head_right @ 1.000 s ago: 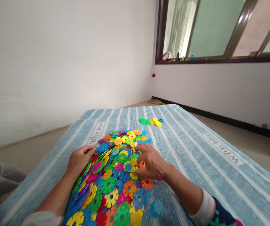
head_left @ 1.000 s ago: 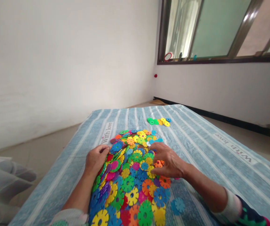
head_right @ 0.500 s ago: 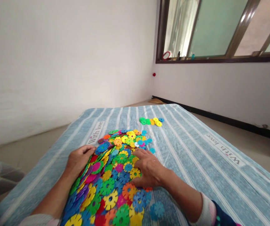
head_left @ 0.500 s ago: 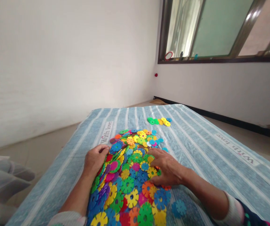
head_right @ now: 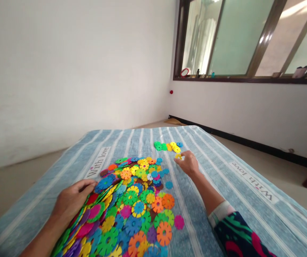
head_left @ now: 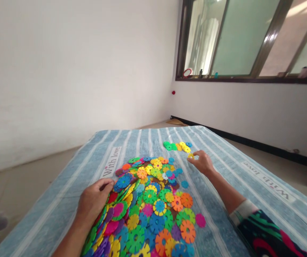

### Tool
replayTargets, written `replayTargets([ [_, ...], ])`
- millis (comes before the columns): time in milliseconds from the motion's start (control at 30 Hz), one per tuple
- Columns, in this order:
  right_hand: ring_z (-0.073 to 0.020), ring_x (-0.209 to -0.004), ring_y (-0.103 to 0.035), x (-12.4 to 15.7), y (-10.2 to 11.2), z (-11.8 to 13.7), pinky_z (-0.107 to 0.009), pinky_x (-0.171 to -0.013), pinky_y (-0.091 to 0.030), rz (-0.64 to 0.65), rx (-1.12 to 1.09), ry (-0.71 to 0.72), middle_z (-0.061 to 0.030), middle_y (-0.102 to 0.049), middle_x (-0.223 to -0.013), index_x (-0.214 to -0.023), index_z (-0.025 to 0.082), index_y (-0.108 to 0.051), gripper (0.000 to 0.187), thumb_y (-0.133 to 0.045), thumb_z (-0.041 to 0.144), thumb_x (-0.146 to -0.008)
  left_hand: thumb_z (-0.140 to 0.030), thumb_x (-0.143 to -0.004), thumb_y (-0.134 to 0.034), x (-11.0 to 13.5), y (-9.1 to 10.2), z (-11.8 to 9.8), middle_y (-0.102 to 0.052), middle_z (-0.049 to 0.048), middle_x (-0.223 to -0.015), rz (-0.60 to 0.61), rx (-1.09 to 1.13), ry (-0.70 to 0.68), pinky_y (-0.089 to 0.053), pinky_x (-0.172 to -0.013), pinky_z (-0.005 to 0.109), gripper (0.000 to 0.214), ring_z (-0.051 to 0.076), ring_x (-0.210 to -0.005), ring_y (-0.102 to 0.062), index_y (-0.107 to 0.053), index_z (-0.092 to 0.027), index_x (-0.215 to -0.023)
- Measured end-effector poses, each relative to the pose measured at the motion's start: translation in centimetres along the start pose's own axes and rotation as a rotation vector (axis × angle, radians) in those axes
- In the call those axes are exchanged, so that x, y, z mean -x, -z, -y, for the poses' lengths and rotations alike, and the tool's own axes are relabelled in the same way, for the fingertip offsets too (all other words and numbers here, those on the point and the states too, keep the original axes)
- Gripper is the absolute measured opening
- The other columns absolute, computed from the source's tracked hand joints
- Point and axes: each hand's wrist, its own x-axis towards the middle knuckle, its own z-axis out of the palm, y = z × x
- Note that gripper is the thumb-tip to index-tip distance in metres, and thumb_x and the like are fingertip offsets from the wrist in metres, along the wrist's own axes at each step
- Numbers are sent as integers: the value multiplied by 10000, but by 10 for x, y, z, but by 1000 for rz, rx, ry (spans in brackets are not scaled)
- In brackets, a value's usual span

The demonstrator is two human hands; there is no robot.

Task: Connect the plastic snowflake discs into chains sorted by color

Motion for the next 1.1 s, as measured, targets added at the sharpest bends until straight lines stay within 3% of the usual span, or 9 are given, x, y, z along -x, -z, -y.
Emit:
replayTargets([
  [133,-297,-1032,-611,-32,-24,-6,-367,-819,-476,12,212,-67,-138,-661,-1088,-984,163,-704,328,-628,417,-790,-455,-613,-504,0,1,-1,-753,-9,-732,10,-31,32,-487,-685,305,284,244,-739,-683,-712,-275,-683],
  [333,-335,-1044,-607,-57,-41,-5,-376,-785,-476,51,271,-121,-151,-665,-1086,-1032,166,-703,389,-604,466,-805,-467,-595,-508,2,3,-5,-747,-14,-708,12,-37,60,-496,-679,294,281,242,-743,-683,-708,-281,-661],
  [600,-302,-1087,-595,-57,-43,-4,-360,-838,-447,127,352,-151,-152,-644,-1155,-1073,161,-675,425,-571,497,-835,-466,-597,-512,2,2,-4,-753,-19,-730,-1,-32,62,-501,-695,301,285,242,-756,-689,-712,-281,-681],
  [1100,-300,-1056,-605,-43,-39,-9,-366,-845,-440,64,281,-92,-169,-653,-1119,-1067,156,-670,393,-593,465,-837,-428,-630,-534,2,-1,0,-751,-8,-713,-22,-26,-7,-492,-664,301,249,241,-723,-680,-716,-267,-687],
])
